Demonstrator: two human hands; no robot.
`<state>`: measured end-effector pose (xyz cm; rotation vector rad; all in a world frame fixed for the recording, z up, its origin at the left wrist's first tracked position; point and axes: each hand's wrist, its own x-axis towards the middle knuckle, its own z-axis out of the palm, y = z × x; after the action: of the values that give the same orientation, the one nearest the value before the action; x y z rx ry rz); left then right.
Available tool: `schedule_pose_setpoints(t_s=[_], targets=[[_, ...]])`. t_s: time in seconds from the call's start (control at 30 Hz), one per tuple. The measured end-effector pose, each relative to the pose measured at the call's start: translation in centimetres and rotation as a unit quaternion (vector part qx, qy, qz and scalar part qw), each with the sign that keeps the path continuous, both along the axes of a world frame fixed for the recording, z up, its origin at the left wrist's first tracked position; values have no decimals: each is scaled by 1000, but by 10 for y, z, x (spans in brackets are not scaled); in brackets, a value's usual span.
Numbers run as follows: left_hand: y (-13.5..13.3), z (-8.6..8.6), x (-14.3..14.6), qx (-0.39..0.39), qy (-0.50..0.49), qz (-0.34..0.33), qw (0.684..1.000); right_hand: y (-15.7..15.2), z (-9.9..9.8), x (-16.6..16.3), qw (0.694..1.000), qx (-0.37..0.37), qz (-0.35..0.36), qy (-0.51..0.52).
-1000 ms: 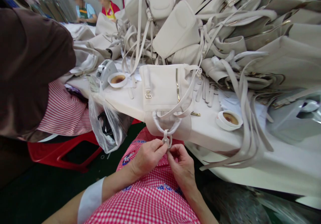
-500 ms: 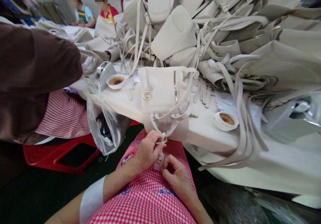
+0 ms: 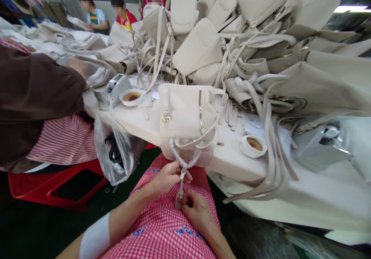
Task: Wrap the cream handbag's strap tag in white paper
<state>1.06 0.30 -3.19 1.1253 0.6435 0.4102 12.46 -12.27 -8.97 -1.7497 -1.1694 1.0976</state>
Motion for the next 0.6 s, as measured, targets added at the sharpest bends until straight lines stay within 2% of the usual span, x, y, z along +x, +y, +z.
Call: schedule_pose_setpoints(t_s=[0.07, 0.17, 0.33, 0.47, 0.6], targets=[[0, 6, -3, 5, -7, -21, 1000, 1, 2, -3, 1000, 3, 0, -3], [3, 8, 1, 25, -17, 13, 999, 5, 5, -10, 1000, 6, -1, -18], [30, 9, 45, 22, -30, 78, 996, 27, 15, 2, 996, 43, -68, -32], [70, 31, 81, 36, -68, 114, 990, 62, 48, 26, 985, 119, -90, -83], [87, 46, 81, 56, -55, 145, 986, 72, 81, 39, 978, 156, -30, -132]])
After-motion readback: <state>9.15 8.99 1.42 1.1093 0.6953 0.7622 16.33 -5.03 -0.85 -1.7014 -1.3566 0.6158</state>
